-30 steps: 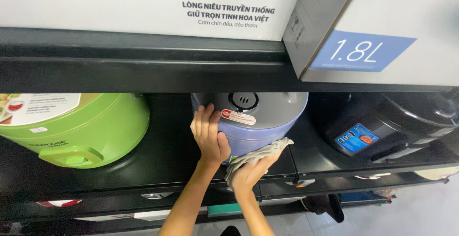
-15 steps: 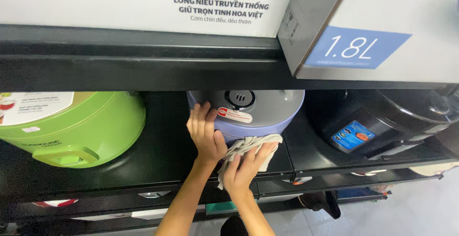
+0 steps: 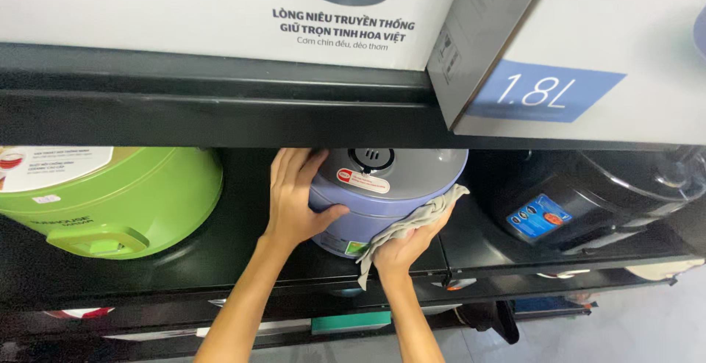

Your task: The person wipes two rice cookers on a retail shelf using a cloth, first cleaning a lavender model and then a green model.

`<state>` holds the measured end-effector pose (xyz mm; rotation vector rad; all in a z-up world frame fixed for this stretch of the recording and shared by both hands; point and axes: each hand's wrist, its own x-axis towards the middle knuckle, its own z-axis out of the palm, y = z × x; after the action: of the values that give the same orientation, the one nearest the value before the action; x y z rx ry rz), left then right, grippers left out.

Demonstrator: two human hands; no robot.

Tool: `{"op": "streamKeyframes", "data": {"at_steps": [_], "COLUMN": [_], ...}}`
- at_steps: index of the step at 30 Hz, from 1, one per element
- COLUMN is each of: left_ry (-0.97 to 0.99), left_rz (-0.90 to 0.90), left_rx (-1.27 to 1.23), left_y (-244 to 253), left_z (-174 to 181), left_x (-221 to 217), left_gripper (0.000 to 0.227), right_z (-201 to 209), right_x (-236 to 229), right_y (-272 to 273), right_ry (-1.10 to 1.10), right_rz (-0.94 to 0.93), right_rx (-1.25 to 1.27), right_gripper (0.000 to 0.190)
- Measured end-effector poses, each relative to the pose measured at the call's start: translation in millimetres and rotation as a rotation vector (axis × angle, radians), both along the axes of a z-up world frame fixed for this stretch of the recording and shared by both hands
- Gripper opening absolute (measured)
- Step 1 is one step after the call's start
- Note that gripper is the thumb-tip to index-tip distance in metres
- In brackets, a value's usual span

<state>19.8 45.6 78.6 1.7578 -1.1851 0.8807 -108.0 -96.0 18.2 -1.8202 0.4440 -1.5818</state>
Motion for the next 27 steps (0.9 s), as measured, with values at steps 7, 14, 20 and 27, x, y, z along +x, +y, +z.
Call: {"op": "streamKeyframes", "data": {"at_steps": [7, 14, 20, 27], "left_ry": [0.062, 0.135, 0.215, 0.041], "left_rz": [0.112, 0.249, 0.348, 0.292], "left_rx": [-0.025, -0.01, -0.08, -0.051], "left_y": [-6, -33, -56, -39], "left_z": [1, 4, 12, 1], "left_x": [-34, -73, -109, -78], "left_gripper": [0.08, 0.078, 0.072, 0.05], "right_z": [4, -24, -34, 9], "right_x": [-3, -4, -17, -26], "right_y": [-15, -27, 12, -19], "right_ry": [-0.007, -0.042, 0.051, 0.106], "right_rz": [0.074, 0.207, 0.106, 0.04], "right_rx": [0.027, 0.32, 0.202, -0.15], "right_gripper": [0.092, 0.069, 0.066, 0.061]}}
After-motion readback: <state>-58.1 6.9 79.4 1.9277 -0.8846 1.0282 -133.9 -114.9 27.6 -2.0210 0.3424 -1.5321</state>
